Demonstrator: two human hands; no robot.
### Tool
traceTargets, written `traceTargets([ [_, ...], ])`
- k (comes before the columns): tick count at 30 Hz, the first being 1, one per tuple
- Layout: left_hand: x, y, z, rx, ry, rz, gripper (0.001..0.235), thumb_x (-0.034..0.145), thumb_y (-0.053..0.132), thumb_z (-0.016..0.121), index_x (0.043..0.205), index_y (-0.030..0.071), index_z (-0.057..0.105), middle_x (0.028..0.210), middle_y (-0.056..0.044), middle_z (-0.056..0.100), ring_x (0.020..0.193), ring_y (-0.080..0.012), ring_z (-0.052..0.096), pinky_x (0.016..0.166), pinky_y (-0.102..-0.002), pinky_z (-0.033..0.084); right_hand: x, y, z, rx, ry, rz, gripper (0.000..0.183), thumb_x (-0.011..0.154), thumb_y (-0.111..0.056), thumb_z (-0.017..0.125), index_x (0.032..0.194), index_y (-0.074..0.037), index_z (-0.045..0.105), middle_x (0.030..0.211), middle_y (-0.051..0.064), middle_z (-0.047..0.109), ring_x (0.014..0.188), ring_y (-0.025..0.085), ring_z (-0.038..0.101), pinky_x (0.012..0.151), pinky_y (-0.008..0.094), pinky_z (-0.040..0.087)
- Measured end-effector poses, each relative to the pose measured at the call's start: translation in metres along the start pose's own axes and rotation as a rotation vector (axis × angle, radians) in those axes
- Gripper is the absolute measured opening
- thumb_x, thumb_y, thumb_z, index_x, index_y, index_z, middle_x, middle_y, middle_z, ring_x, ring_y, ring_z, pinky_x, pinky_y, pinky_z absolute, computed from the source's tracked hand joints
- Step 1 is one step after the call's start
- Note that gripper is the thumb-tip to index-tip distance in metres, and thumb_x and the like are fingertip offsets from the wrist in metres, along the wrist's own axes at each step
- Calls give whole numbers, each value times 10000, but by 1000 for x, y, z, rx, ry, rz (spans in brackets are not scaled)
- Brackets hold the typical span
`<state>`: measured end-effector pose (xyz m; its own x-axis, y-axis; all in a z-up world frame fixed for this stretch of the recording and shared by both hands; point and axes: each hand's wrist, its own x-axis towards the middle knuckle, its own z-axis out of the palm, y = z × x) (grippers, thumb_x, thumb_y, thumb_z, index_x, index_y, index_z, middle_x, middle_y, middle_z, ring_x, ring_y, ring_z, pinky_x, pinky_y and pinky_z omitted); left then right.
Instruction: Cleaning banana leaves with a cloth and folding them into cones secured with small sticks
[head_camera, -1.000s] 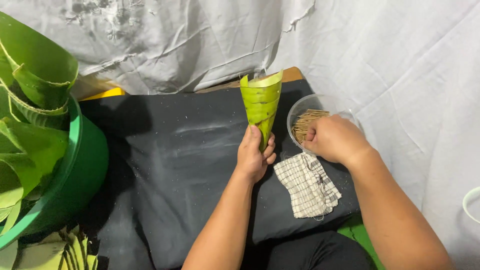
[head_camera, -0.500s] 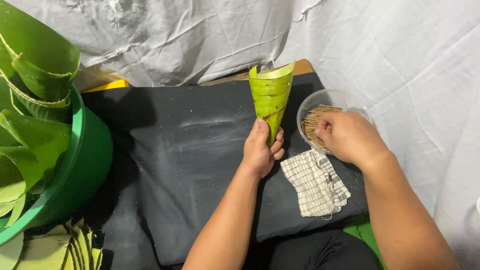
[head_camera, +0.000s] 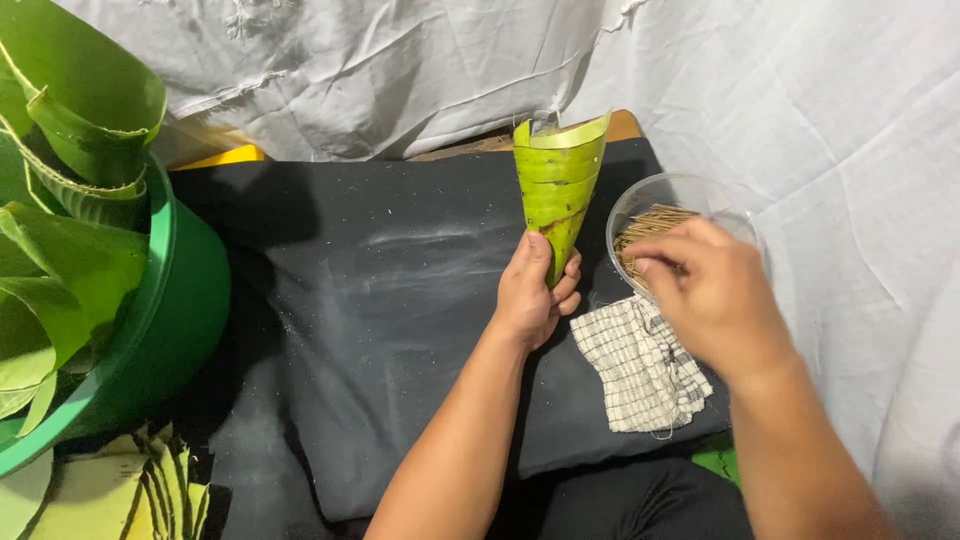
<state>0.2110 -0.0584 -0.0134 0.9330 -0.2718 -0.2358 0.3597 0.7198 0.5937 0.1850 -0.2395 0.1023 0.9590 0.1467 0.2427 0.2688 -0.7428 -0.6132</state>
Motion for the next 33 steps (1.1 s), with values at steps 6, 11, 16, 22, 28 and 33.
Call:
traceTargets([
  [6,13,-20,-17,87,-70,91,627,1089,546,338,1621,225,257,810,-72,425,487,-64,324,385,-176,287,-12,1,38,-39,53,-34,97,882,-163,748,956,-209,791,790,-30,665,778,157,701,723,328,574],
  [11,8,-18,-9,97,-95,82,619,1082,540,378,1611,234,283,779,-65,407,479,-72,312,385,-186,278,-10,-5,43,-12,71,-21,92,889,-140,744,955,-184,790,776,-3,649,763,176,701,729,330,571],
  [16,7,-19,-7,125,-95,77,601,1084,523,390,1599,227,301,768,-69,415,479,-82,302,384,-199,287,-9,-4,47,-19,58,2,75,922,-162,725,956,-182,789,761,4,635,750,184,694,720,341,564],
  [22,10,-24,-13,157,-114,90,568,1090,499,380,1585,227,321,714,-42,397,460,-73,311,365,-197,300,-9,-3,51,-32,48,-2,92,951,-180,700,972,-158,787,754,13,642,739,222,703,704,357,564],
  [28,9,-26,-14,190,-111,112,557,1092,488,377,1583,228,329,716,-26,395,464,-71,316,364,-198,303,-7,-3,55,-24,72,-23,97,978,-204,687,971,-153,769,726,22,636,741,256,705,695,380,561],
  [33,6,-18,-5,183,-113,109,602,1074,548,369,1592,248,306,648,-6,352,460,-62,266,369,-182,277,-8,-7,53,39,87,-8,99,984,-167,684,1045,-137,756,808,48,714,811,277,737,719,370,593],
])
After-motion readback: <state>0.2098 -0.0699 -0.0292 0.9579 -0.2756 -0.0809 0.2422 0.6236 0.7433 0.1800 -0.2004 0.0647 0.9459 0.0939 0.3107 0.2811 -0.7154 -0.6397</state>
